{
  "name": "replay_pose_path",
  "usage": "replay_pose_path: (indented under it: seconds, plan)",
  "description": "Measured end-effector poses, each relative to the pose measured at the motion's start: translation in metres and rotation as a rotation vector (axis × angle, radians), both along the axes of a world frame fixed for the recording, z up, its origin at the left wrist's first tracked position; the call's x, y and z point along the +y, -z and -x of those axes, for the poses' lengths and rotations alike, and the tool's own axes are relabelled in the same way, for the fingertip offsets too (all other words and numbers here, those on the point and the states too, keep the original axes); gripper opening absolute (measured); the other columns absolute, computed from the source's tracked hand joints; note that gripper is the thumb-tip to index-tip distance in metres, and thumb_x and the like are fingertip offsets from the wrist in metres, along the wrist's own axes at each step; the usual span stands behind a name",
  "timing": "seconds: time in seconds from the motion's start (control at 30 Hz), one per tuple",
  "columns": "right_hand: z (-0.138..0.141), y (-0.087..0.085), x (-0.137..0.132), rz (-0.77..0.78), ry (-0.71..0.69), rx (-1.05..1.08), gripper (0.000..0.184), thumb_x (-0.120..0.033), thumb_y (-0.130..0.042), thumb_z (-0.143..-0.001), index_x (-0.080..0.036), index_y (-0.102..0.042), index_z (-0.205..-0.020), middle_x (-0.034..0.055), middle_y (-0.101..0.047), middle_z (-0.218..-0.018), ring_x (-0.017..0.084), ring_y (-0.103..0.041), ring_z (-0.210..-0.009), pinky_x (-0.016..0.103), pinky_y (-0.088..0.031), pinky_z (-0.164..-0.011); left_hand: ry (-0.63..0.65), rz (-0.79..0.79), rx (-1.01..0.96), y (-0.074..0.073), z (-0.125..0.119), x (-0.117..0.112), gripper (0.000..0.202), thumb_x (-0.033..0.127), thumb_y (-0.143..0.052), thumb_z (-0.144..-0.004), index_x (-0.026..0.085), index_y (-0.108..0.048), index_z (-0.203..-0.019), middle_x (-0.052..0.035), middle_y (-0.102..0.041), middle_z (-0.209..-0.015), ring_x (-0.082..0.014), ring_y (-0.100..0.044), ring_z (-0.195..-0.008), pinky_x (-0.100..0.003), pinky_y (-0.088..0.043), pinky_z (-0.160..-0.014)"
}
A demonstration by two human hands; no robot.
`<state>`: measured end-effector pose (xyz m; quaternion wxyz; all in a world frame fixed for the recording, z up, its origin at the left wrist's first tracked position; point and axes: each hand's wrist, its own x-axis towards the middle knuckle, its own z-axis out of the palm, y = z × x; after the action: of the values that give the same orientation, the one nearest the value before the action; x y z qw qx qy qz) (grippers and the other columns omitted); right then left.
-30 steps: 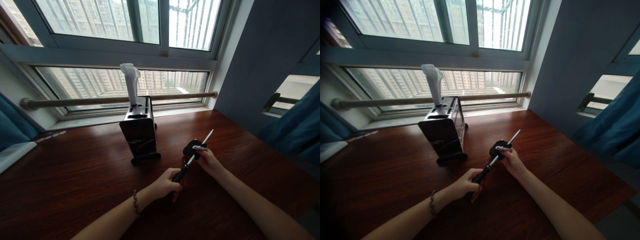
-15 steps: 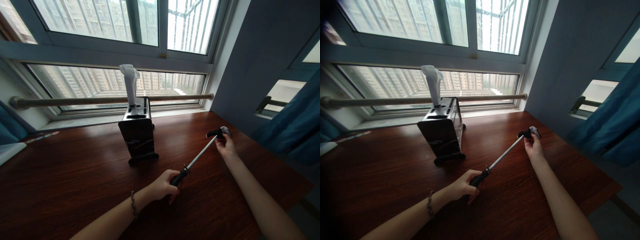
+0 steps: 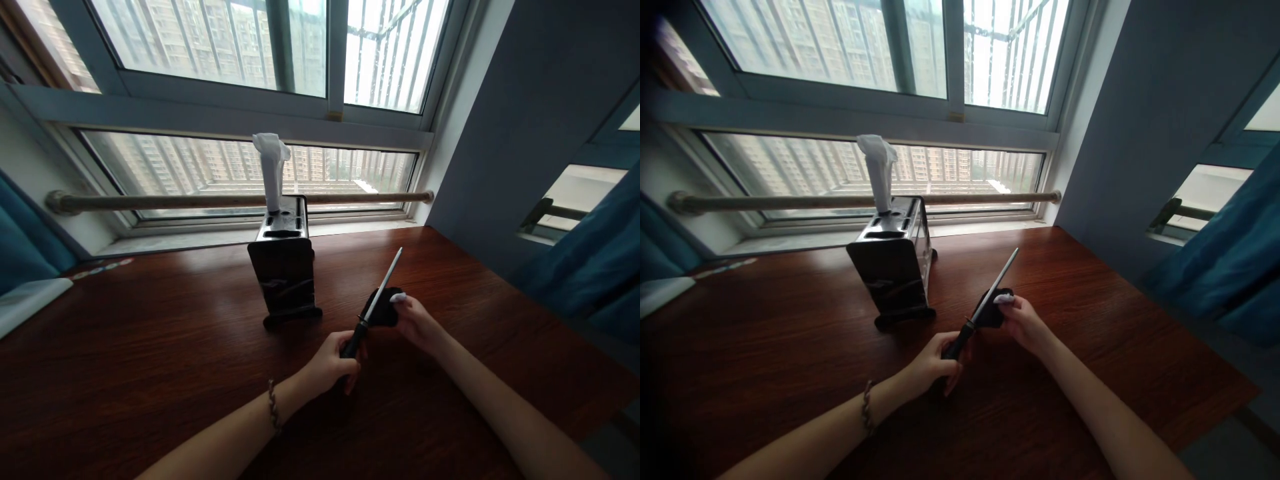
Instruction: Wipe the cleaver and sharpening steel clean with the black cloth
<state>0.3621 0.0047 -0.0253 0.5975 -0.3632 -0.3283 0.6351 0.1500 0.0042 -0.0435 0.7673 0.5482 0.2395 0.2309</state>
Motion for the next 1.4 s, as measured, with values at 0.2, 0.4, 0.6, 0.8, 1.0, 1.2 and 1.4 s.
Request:
replay_pose_path:
  seconds: [0.2,0.4,0.6,0.8,1.0,1.2,1.4]
  plan:
    - [0.022,0.013,-0.007,0.031,-0.058,-0.048,0.025,-0.028,-0.078,-0.064,-0.014,-0.067,-0.082,0.0056,-0.069,-0.081,0.018,-0.065,-0.076,0.031,-0.051,-0.075,0.031,-0.019,0.027,0.003,0.001,-0.002,0.026,0.004,-0.053,-0.055,0.013,-0.051,-0.079,0.0065,-0.051,-0.046,-0.0085,-0.047,-0.032,-0.015,-0.037,-0.029]
    - [0.019,0.008,-0.007,-0.016,0.086,-0.032,0.048,-0.021,-0.079,-0.062,-0.025,-0.056,-0.103,-0.0005,-0.064,-0.108,0.013,-0.062,-0.087,0.027,-0.051,-0.076,0.046,-0.029,0.043,0.002,0.001,-0.001,0.025,0.004,-0.052,-0.056,0.013,-0.051,-0.079,0.007,-0.049,-0.043,-0.0087,-0.046,-0.031,-0.016,-0.038,-0.03]
    - [0.018,-0.003,-0.013,-0.032,-0.092,-0.02,0.064,-0.023,-0.075,-0.067,-0.025,-0.043,-0.123,0.0095,-0.059,-0.12,0.021,-0.061,-0.098,0.034,-0.049,-0.081,0.072,-0.04,0.069,0.001,0.002,-0.002,0.025,0.004,-0.052,-0.056,0.013,-0.052,-0.08,0.0064,-0.05,-0.044,-0.0089,-0.047,-0.032,-0.016,-0.038,-0.03]
    - [0.019,0.001,-0.013,-0.003,-0.161,-0.022,0.065,-0.019,-0.077,-0.064,-0.021,-0.046,-0.122,0.0095,-0.066,-0.107,0.021,-0.063,-0.095,0.033,-0.047,-0.083,0.066,-0.036,0.08,0.001,0.002,-0.004,0.027,0.002,-0.051,-0.056,0.013,-0.052,-0.08,0.0067,-0.051,-0.044,-0.0085,-0.047,-0.032,-0.014,-0.037,-0.03]
    - [0.017,0.002,-0.012,-0.04,-0.215,-0.058,0.08,-0.008,-0.075,-0.062,-0.026,-0.039,-0.13,0.0037,-0.066,-0.097,0.016,-0.064,-0.082,0.029,-0.049,-0.074,0.162,0.1,0.002,-0.001,0.004,0.0,0.025,0.003,-0.055,-0.054,0.011,-0.055,-0.078,0.0046,-0.051,-0.042,-0.0095,-0.047,-0.031,-0.016,-0.037,-0.029]
    - [0.019,0.008,-0.015,-0.113,-0.212,0.035,0.069,-0.006,-0.072,-0.061,-0.028,-0.049,-0.123,-0.0001,-0.063,-0.098,0.015,-0.06,-0.084,0.025,-0.048,-0.07,0.335,0.341,-0.166,-0.01,0.01,0.007,0.028,0.013,-0.049,-0.055,0.008,-0.058,-0.082,0.0061,-0.039,-0.037,-0.0068,-0.032,-0.026,-0.017,-0.03,-0.026]
    - [0.02,0.008,-0.014,-0.067,-0.113,0.108,0.067,-0.009,-0.07,-0.066,-0.027,-0.046,-0.125,0.0045,-0.058,-0.119,0.019,-0.057,-0.104,0.032,-0.044,-0.088,0.352,0.427,-0.238,-0.012,0.012,0.011,0.029,0.013,-0.051,-0.057,0.007,-0.059,-0.084,0.0058,-0.039,-0.04,-0.0066,-0.034,-0.026,-0.016,-0.03,-0.026]
